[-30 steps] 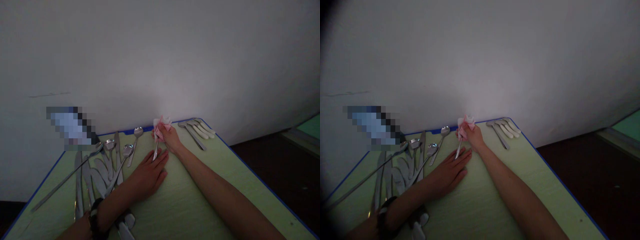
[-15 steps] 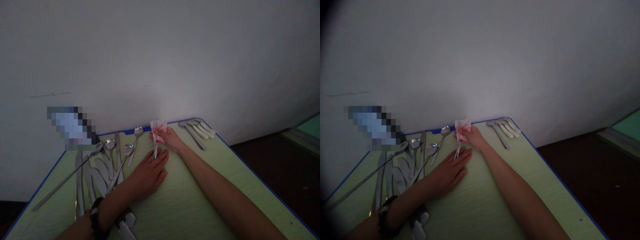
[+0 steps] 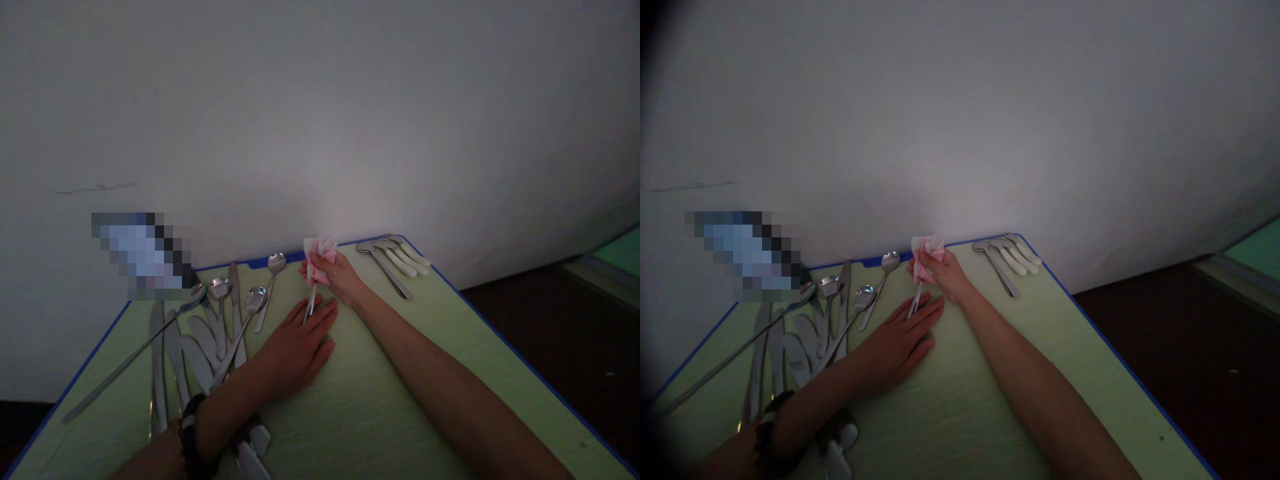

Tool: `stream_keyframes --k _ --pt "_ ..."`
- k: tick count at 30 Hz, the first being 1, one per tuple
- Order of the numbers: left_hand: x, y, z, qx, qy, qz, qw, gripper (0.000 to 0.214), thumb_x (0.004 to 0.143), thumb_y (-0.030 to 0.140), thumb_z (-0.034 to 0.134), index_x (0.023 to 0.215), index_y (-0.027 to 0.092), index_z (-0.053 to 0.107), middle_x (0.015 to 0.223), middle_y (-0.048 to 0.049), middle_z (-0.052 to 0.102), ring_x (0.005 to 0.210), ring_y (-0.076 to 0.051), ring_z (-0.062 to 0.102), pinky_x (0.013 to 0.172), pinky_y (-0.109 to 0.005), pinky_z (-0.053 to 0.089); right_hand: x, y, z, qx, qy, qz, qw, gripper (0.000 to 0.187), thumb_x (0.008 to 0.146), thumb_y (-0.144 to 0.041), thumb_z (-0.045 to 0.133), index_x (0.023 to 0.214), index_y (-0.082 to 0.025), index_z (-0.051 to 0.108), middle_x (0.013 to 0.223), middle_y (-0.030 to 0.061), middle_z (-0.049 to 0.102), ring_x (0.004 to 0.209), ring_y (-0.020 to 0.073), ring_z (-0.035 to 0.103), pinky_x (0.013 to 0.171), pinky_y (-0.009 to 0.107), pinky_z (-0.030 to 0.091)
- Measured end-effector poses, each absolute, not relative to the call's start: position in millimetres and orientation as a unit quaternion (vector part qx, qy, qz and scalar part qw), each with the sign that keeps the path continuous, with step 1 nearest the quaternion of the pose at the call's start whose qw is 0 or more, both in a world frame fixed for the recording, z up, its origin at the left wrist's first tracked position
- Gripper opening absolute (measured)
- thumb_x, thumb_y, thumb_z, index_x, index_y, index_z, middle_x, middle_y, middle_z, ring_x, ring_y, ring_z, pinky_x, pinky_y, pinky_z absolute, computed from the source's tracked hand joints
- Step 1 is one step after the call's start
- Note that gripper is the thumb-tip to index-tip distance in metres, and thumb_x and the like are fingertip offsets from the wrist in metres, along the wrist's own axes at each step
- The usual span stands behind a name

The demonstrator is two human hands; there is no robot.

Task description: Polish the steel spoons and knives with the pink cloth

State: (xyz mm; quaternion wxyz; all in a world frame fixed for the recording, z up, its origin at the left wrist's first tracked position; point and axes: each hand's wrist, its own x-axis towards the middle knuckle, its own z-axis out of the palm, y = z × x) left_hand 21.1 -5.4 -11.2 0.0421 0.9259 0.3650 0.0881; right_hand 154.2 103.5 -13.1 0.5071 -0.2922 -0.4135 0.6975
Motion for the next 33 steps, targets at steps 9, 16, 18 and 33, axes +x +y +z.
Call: stream_keyframes --k 9,16,18,33 --pt "21.3 -5.6 -11.5 0.926 0.362 0.1 0.034 0.048 0.095 0.034 0.032 0.139 0.015 0.034 0.146 -0.0067 0.037 0.139 -0.022 0.023 0.114 -0.042 0.022 151.8 100.7 -7.7 -0.348 -0.365 0.679 0.533 0.039 0.074 -0.054 0.061 0.07 -0.016 0.058 0.057 0.0003 0.062 0.047 0.0113 0.059 0.045 0.022 0.05" --pt "21.0 -5.6 -13.1 0.926 0.363 0.101 0.036 0.049 0.095 0.035 0.031 0.14 0.015 0.032 0.148 -0.0069 0.035 0.139 -0.022 0.021 0.115 -0.043 0.021 150.4 100.4 -9.9 -0.356 -0.395 0.664 0.526 0.041 0.074 -0.057 0.059 0.075 -0.016 0.06 0.063 0.0025 0.066 0.052 0.0138 0.061 0.047 0.024 0.05" --pt "20.9 -5.5 -13.0 0.926 0.363 0.1 0.041 0.049 0.095 0.035 0.032 0.14 0.015 0.032 0.148 -0.0069 0.035 0.139 -0.022 0.021 0.115 -0.043 0.021 151.2 100.4 -10.7 -0.34 -0.409 0.666 0.523 0.033 0.073 -0.049 0.063 0.079 -0.017 0.061 0.069 0.0026 0.068 0.056 0.0142 0.063 0.05 0.025 0.051" --pt "21.6 -6.2 -11.9 0.926 0.364 0.093 0.04 0.049 0.095 0.035 0.031 0.139 0.014 0.033 0.148 -0.0068 0.035 0.139 -0.023 0.023 0.115 -0.042 0.02 151.6 101.8 -13.3 -0.332 -0.417 0.658 0.532 0.028 0.066 -0.041 0.071 0.078 -0.018 0.061 0.07 0.0009 0.067 0.059 0.0149 0.063 0.055 0.028 0.052"
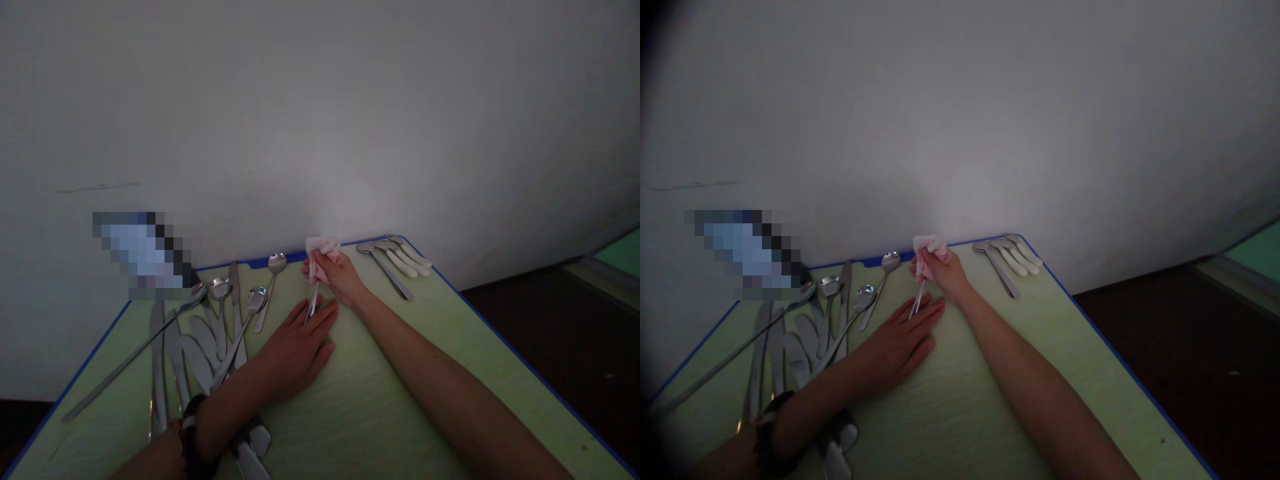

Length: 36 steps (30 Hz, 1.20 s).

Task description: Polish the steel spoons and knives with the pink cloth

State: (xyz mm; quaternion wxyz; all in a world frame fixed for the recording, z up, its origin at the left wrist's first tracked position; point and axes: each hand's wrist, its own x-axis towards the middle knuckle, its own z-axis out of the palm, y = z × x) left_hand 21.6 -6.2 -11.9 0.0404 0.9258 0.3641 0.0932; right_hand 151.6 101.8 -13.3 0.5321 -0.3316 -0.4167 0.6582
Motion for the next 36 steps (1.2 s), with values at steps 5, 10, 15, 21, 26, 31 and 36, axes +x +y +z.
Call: stream_keyframes --k 5,10,15,21,26,31,36 --pt "22 -5 -7 0.925 0.359 0.108 0.056 0.048 0.094 0.033 0.035 0.139 0.015 0.035 0.145 -0.0073 0.039 0.137 -0.023 0.026 0.114 -0.043 0.022 148 96 -7 -0.39 -0.41 0.655 0.501 0.035 0.074 -0.052 0.062 0.072 -0.017 0.06 0.055 0.0006 0.062 0.045 0.014 0.058 0.044 0.026 0.049" --pt "18 0 -6 0.928 0.345 0.114 0.084 0.051 0.093 0.034 0.038 0.14 0.015 0.033 0.144 -0.0077 0.04 0.137 -0.023 0.027 0.115 -0.043 0.023 148 95 -5 -0.371 -0.405 0.681 0.484 0.032 0.073 -0.048 0.064 0.069 -0.016 0.061 0.055 0.0005 0.063 0.046 0.013 0.059 0.044 0.024 0.049" --pt "16 2 -8 0.926 0.345 0.124 0.09 0.051 0.093 0.035 0.038 0.14 0.017 0.033 0.144 -0.0075 0.04 0.137 -0.023 0.026 0.114 -0.044 0.024 154 96 -6 -0.326 -0.416 0.716 0.456 0.021 0.073 -0.035 0.067 0.077 -0.015 0.065 0.068 0.0026 0.068 0.059 0.0132 0.063 0.052 0.023 0.051" --pt "15 -1 -5 0.913 0.353 0.17 0.115 0.051 0.089 0.027 0.044 0.138 0.018 0.034 0.146 -0.0113 0.034 0.135 -0.025 0.029 0.112 -0.044 0.029 157 109 -9 -0.329 -0.274 0.678 0.598 0.018 0.082 -0.033 0.06 0.073 -0.017 0.061 0.065 -0.001 0.065 0.056 0.0089 0.061 0.058 0.02 0.052" --pt "15 5 -5 0.846 0.42 0.279 0.171 0.054 0.087 0.02 0.044 0.139 0.017 0.03 0.14 -0.0145 0.035 0.128 -0.023 0.036 0.107 -0.042 0.036 161 116 -10 -0.311 -0.211 0.682 0.628 0.025 0.085 -0.041 0.055 0.074 -0.019 0.059 0.065 -0.0008 0.064 0.055 0.0096 0.06 0.058 0.02 0.053" --pt "15 13 -7 0.808 0.43 0.312 0.253 0.042 0.093 0.026 0.035 0.135 0.02 0.039 0.11 -0.0087 0.061 0.108 -0.022 0.051 0.099 -0.041 0.041 157 113 -10 -0.305 -0.211 0.684 0.629 0.028 0.083 -0.049 0.054 0.082 -0.021 0.057 0.072 -0.0006 0.067 0.061 0.0116 0.063 0.062 0.024 0.054" --pt "15 14 -4 0.747 0.488 0.3 0.337 0.039 0.094 0.031 0.033 0.126 0.015 0.046 0.071 0.0003 0.06 0.063 -0.014 0.055 0.062 -0.026 0.045 150 101 -7 -0.279 -0.302 0.728 0.549 0.023 0.079 -0.042 0.062 0.084 -0.02 0.059 0.078 0.0007 0.069 0.061 0.0125 0.063 0.059 0.024 0.052"
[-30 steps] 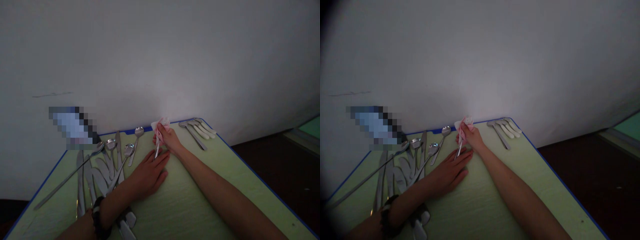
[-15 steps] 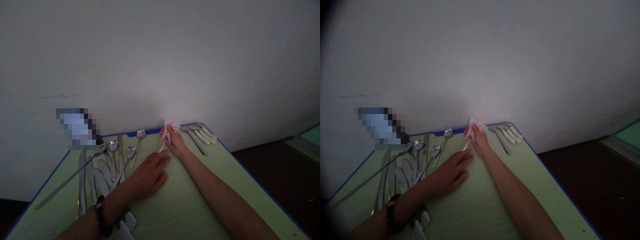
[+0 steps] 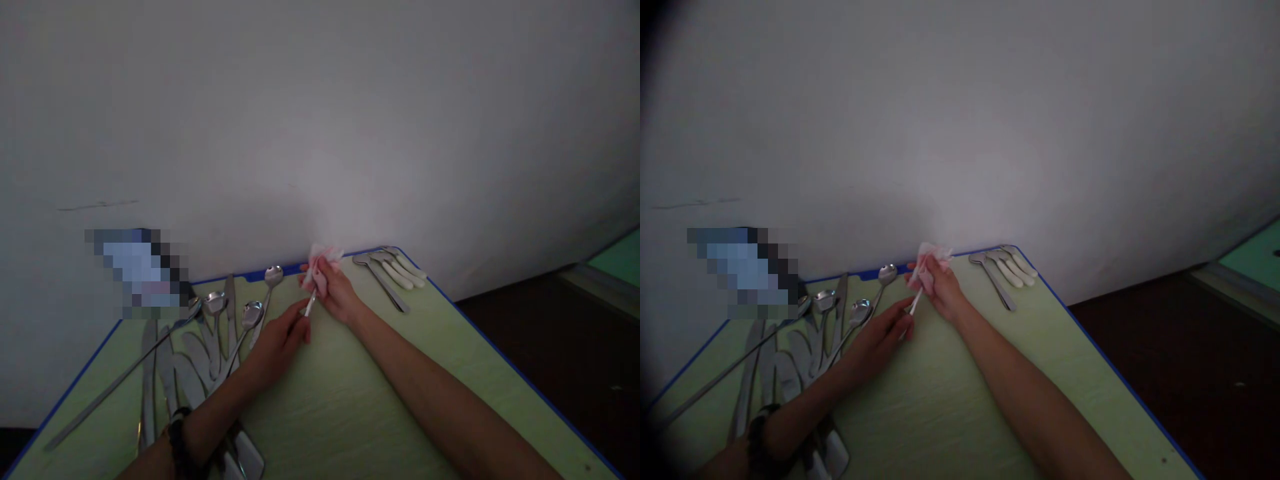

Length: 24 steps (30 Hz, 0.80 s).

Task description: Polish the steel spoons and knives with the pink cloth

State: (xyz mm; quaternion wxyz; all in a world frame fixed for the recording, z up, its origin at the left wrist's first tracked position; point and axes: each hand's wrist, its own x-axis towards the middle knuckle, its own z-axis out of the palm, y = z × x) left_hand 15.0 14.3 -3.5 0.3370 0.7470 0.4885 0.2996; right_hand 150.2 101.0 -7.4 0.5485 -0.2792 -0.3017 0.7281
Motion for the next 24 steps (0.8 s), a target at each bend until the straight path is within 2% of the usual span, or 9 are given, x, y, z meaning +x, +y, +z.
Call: stream_keyframes --k 3,6,12,18,21,24 --pt "15 15 -2 0.715 0.517 0.316 0.349 0.038 0.094 0.035 0.03 0.117 0.013 0.052 0.062 0.0027 0.051 0.055 -0.013 0.048 0.054 -0.024 0.04 148 95 -6 -0.257 -0.362 0.756 0.48 0.02 0.074 -0.033 0.067 0.085 -0.017 0.063 0.078 0.0022 0.07 0.061 0.0122 0.063 0.054 0.022 0.05" --pt "15 15 -2 0.701 0.527 0.324 0.354 0.037 0.093 0.037 0.031 0.113 0.014 0.053 0.061 0.0027 0.049 0.055 -0.014 0.047 0.052 -0.024 0.038 146 93 -6 -0.256 -0.383 0.755 0.467 0.021 0.072 -0.031 0.068 0.085 -0.016 0.065 0.074 0.0024 0.069 0.057 0.0106 0.06 0.05 0.019 0.047" --pt "15 14 0 0.725 0.515 0.305 0.341 0.036 0.09 0.037 0.037 0.113 0.015 0.055 0.066 0.0016 0.052 0.059 -0.014 0.048 0.056 -0.024 0.037 142 96 -8 -0.307 -0.334 0.697 0.556 0.023 0.075 -0.039 0.064 0.079 -0.017 0.063 0.073 0.0028 0.07 0.053 0.0114 0.06 0.048 0.022 0.047" --pt "14 14 1 0.685 0.526 0.299 0.405 0.044 0.091 0.043 0.033 0.116 0.012 0.054 0.059 0.0056 0.037 0.053 -0.011 0.038 0.05 -0.022 0.028 149 104 -6 -0.332 -0.276 0.643 0.632 0.026 0.075 -0.043 0.063 0.076 -0.017 0.063 0.069 0.0007 0.068 0.058 0.0127 0.062 0.048 0.022 0.048" --pt "13 15 0 0.669 0.521 0.303 0.434 0.047 0.089 0.045 0.033 0.111 0.011 0.057 0.058 0.0061 0.034 0.053 -0.011 0.035 0.049 -0.022 0.026 151 107 -7 -0.328 -0.262 0.638 0.645 0.028 0.077 -0.044 0.062 0.075 -0.017 0.062 0.068 0.0001 0.067 0.057 0.0118 0.062 0.048 0.022 0.048" --pt "13 17 -2 0.651 0.504 0.33 0.462 0.048 0.089 0.046 0.032 0.109 0.01 0.058 0.057 0.0064 0.033 0.053 -0.011 0.034 0.05 -0.023 0.026 151 107 -10 -0.327 -0.276 0.655 0.623 0.027 0.077 -0.043 0.062 0.077 -0.016 0.063 0.068 0.0007 0.068 0.056 0.0115 0.062 0.05 0.022 0.048"
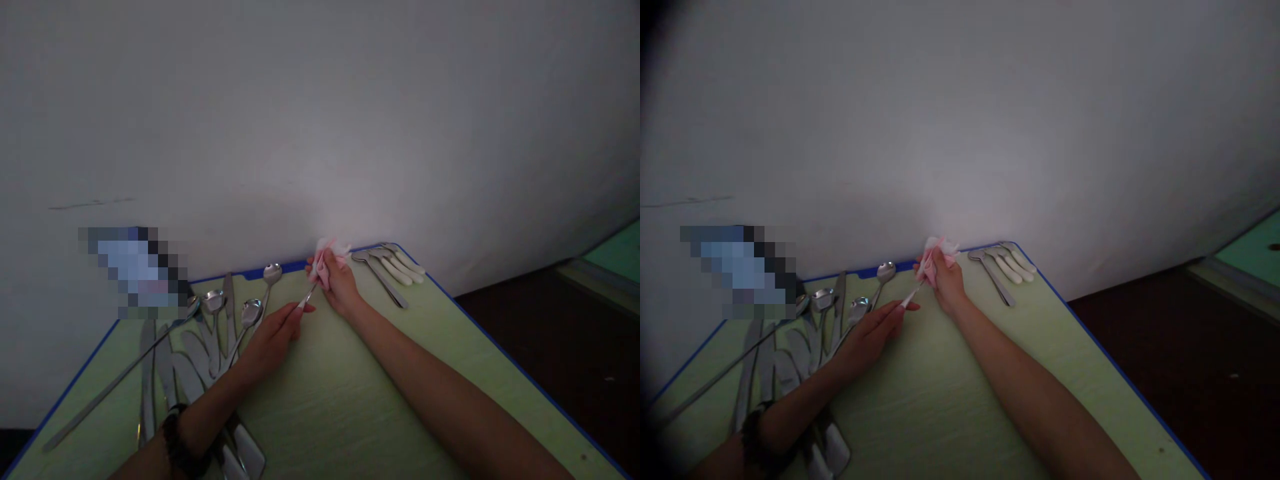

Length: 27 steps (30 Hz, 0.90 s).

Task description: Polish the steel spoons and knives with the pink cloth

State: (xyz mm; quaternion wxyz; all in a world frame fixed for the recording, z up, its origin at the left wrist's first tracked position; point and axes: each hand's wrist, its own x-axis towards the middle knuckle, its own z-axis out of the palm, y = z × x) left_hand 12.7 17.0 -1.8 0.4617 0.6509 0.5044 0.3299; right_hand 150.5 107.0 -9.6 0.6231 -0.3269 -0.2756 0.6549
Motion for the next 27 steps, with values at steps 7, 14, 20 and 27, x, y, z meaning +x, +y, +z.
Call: stream_keyframes --k 7,14,20,27 --pt "11 18 -2 0.649 0.503 0.349 0.452 0.049 0.09 0.045 0.033 0.114 0.009 0.055 0.056 0.0066 0.035 0.053 -0.012 0.035 0.052 -0.024 0.028 148 103 -9 -0.323 -0.284 0.7 0.57 0.019 0.076 -0.034 0.065 0.076 -0.015 0.064 0.068 0.0023 0.068 0.058 0.0118 0.062 0.056 0.023 0.049" --pt "14 18 -2 0.656 0.504 0.346 0.443 0.045 0.091 0.042 0.032 0.114 0.01 0.053 0.056 0.0061 0.037 0.052 -0.012 0.038 0.05 -0.024 0.029 140 94 -11 -0.319 -0.368 0.68 0.548 0.027 0.075 -0.043 0.063 0.072 -0.016 0.063 0.064 0.0018 0.066 0.051 0.0113 0.057 0.05 0.023 0.045" --pt "15 15 -3 0.657 0.502 0.328 0.458 0.042 0.091 0.042 0.031 0.113 0.012 0.051 0.054 0.0072 0.036 0.049 -0.011 0.035 0.048 -0.023 0.027 136 99 -14 -0.327 -0.323 0.664 0.589 0.036 0.077 -0.054 0.057 0.08 -0.018 0.064 0.071 0.0016 0.067 0.055 0.0123 0.056 0.05 0.024 0.047" --pt "16 16 -2 0.647 0.503 0.343 0.459 0.044 0.091 0.044 0.032 0.112 0.012 0.051 0.054 0.0077 0.035 0.049 -0.011 0.034 0.049 -0.023 0.026 150 104 -3 -0.204 -0.193 0.741 0.61 0.039 0.089 -0.048 0.037 0.084 -0.019 0.063 0.074 0.0005 0.068 0.066 0.0141 0.06 0.064 0.029 0.053"
